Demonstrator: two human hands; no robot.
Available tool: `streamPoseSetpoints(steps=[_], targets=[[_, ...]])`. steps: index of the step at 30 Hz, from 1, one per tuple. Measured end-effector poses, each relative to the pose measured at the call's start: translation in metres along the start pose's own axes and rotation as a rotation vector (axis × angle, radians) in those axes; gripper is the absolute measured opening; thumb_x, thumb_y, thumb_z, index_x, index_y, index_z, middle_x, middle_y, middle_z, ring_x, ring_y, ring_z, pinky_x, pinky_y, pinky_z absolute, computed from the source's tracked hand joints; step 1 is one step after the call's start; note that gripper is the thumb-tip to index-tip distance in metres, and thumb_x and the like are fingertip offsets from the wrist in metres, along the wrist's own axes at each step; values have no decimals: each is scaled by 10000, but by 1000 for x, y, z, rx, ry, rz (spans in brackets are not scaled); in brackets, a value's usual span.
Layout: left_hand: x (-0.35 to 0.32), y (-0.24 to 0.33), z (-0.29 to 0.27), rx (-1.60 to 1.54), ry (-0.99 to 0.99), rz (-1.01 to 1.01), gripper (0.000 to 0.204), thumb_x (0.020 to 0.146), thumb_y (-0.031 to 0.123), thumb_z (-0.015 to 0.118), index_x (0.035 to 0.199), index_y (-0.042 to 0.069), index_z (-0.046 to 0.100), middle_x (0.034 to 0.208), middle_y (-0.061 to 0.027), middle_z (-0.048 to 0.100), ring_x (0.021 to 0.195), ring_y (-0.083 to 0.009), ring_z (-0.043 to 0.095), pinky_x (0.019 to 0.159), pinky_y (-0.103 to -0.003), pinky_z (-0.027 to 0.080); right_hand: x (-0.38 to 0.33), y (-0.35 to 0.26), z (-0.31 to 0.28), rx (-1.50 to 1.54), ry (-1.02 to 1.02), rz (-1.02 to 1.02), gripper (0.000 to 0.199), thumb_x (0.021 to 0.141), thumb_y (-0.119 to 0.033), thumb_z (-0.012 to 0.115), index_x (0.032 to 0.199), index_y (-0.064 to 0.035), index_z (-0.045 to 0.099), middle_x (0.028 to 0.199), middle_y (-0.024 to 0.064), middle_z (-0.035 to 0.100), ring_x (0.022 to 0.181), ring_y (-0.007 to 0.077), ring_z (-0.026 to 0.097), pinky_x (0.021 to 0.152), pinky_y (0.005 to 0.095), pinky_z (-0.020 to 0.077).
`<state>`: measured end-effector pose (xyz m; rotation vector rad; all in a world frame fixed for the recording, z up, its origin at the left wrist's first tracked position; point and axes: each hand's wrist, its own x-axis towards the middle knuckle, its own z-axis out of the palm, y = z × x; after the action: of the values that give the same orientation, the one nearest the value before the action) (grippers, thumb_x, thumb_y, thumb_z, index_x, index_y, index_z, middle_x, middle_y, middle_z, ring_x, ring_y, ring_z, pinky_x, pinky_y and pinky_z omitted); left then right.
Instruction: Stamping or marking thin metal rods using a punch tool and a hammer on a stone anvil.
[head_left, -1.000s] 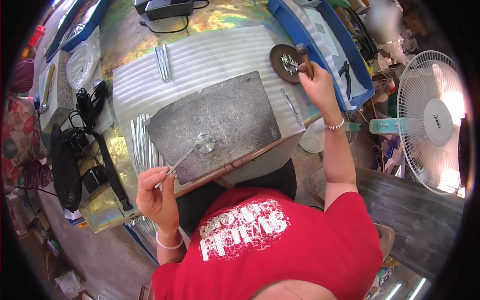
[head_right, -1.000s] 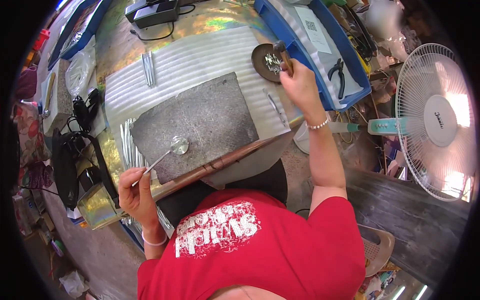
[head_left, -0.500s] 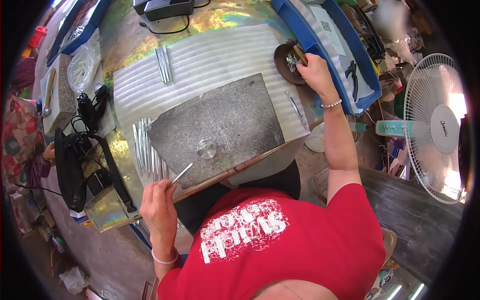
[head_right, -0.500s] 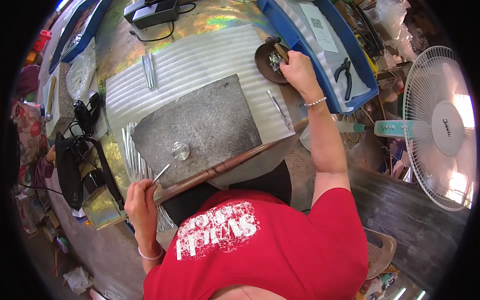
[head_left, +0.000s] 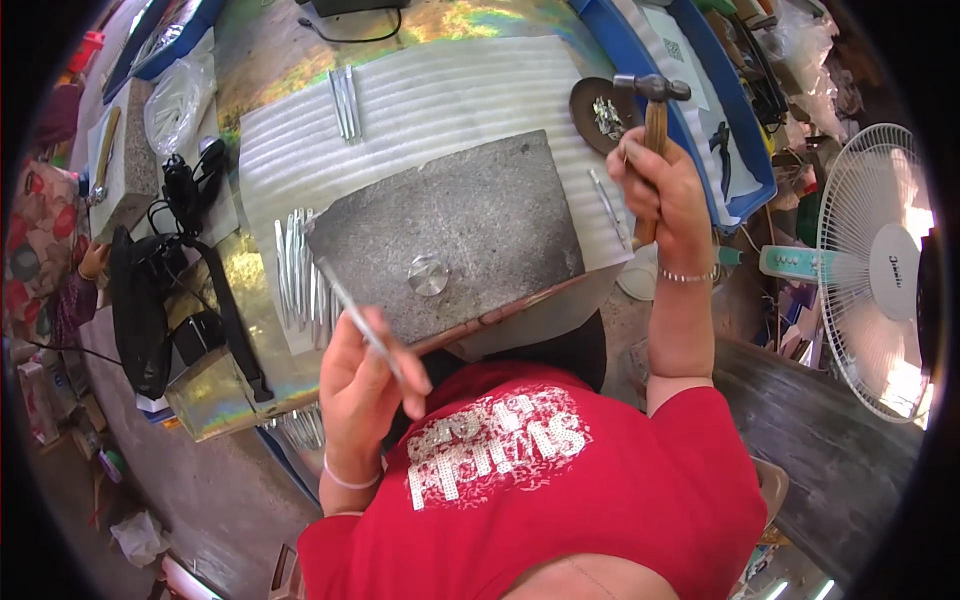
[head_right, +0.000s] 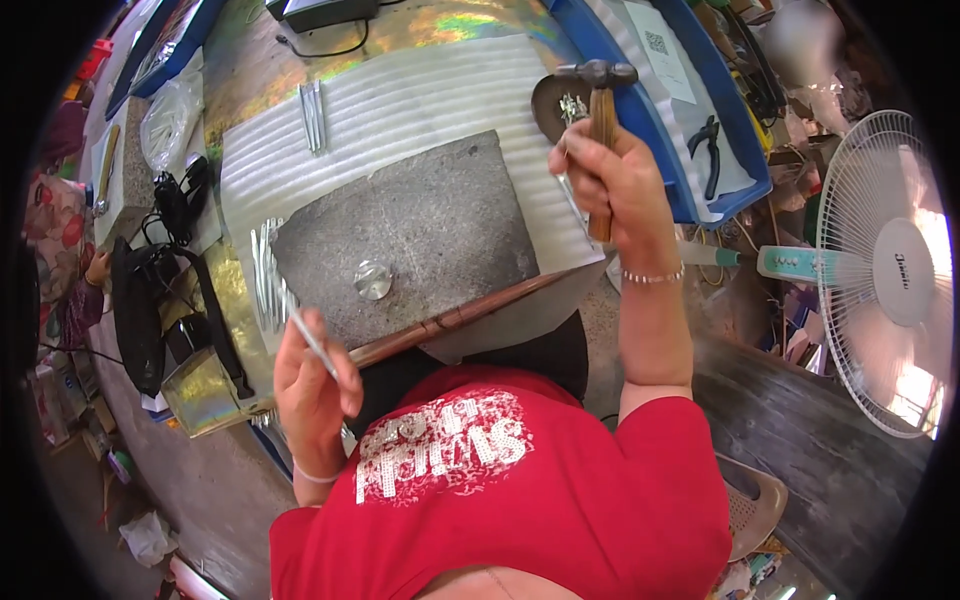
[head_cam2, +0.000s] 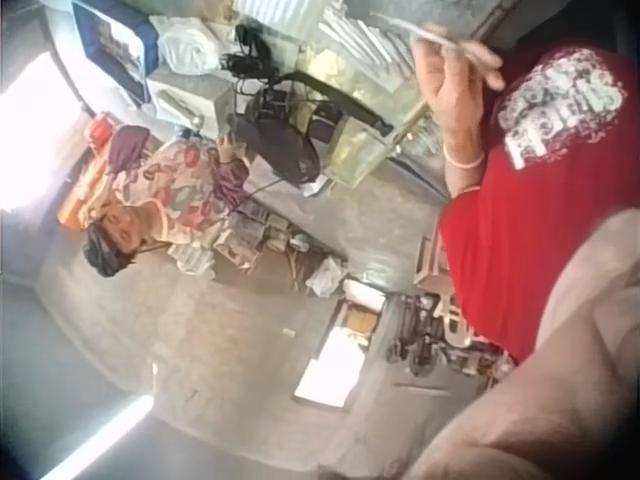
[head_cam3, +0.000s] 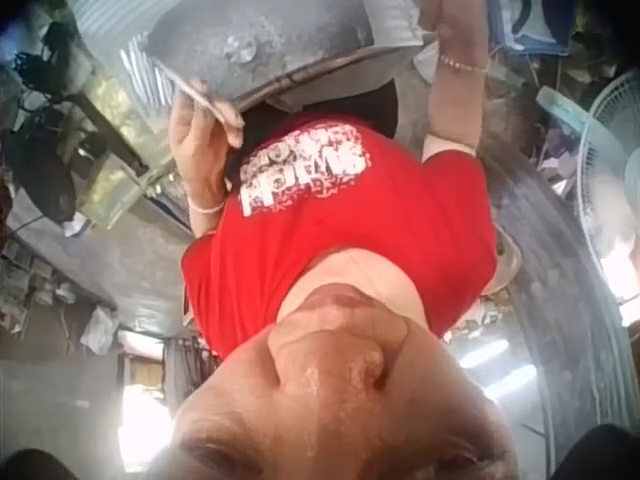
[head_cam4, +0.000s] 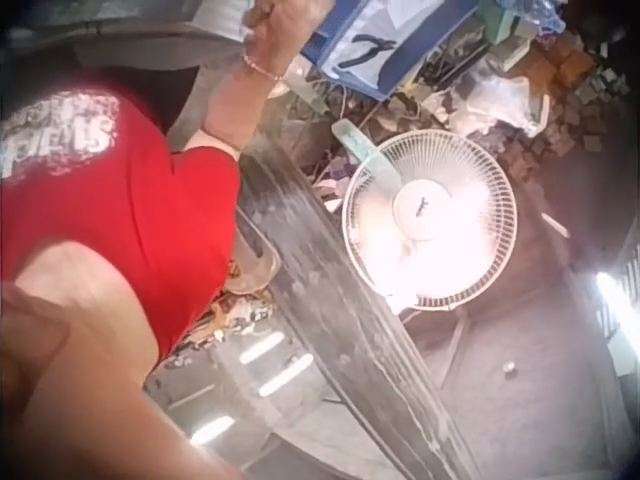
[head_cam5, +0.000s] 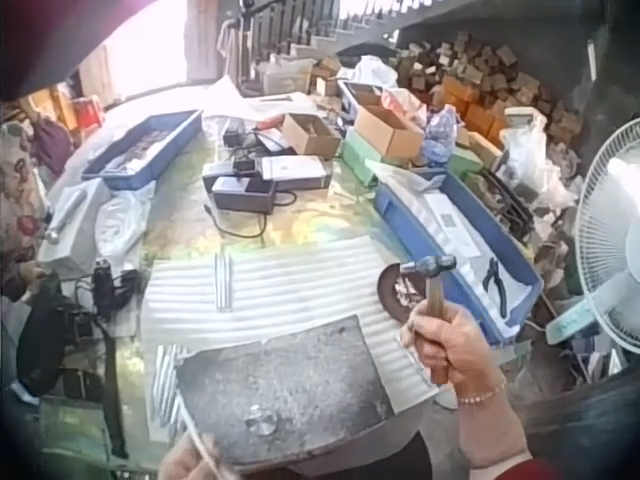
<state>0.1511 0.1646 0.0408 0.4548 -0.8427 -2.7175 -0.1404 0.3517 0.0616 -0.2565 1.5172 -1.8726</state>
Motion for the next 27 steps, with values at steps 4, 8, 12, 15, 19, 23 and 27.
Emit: streamPoseSetpoints(steps=[4,8,12,15,19,23,27], targets=[[8,-9,0,-92,-1,-86,263,936,74,493,1181,19,416,863,-212,641,621,-232,634,566,-287,521,-40,11,41,60,-135,141,79,881,-96,577,914,-28,556,745,72,601,416,8,344,350,164,219],[12,-19,0,-253,-28,-161,183,923,74,524,1085,-10,510,1005,-232,627,771,-240,670,639,-304,561,-68,22,80,-113,-201,245,74,865,-88,601,901,-23,599,712,29,600,419,13,377,353,168,248],[14,-25,2,-266,-46,-149,180,925,116,548,1046,-17,559,945,-135,619,810,-203,660,666,-282,571,-84,24,105,-165,-365,235,142,848,-7,596,987,16,609,780,35,627,650,53,557,581,187,445],[10,-26,1,-304,-53,-147,183,926,126,551,1048,-10,561,942,-133,625,762,-178,653,635,-265,557,-87,39,113,-123,-455,162,149,844,45,569,990,38,596,838,53,632,795,87,592,725,224,473],[8,-24,2,-267,-20,-160,180,924,134,556,1041,-3,563,927,-125,629,718,-162,643,611,-255,541,-92,44,119,-122,-442,120,164,838,46,559,1002,35,562,886,51,617,827,86,586,757,236,473],[8,-24,2,-272,-48,-168,172,919,134,565,1026,0,563,919,-126,635,699,-167,643,613,-253,540,-93,46,121,-157,-407,99,169,831,19,581,997,27,553,873,42,611,827,75,581,756,235,471],[8,-23,3,-237,-43,-132,172,907,130,583,1015,-3,563,916,-129,639,695,-171,644,626,-254,544,-93,46,121,-180,-401,69,166,829,28,570,994,25,552,868,41,610,820,72,580,751,232,469]])
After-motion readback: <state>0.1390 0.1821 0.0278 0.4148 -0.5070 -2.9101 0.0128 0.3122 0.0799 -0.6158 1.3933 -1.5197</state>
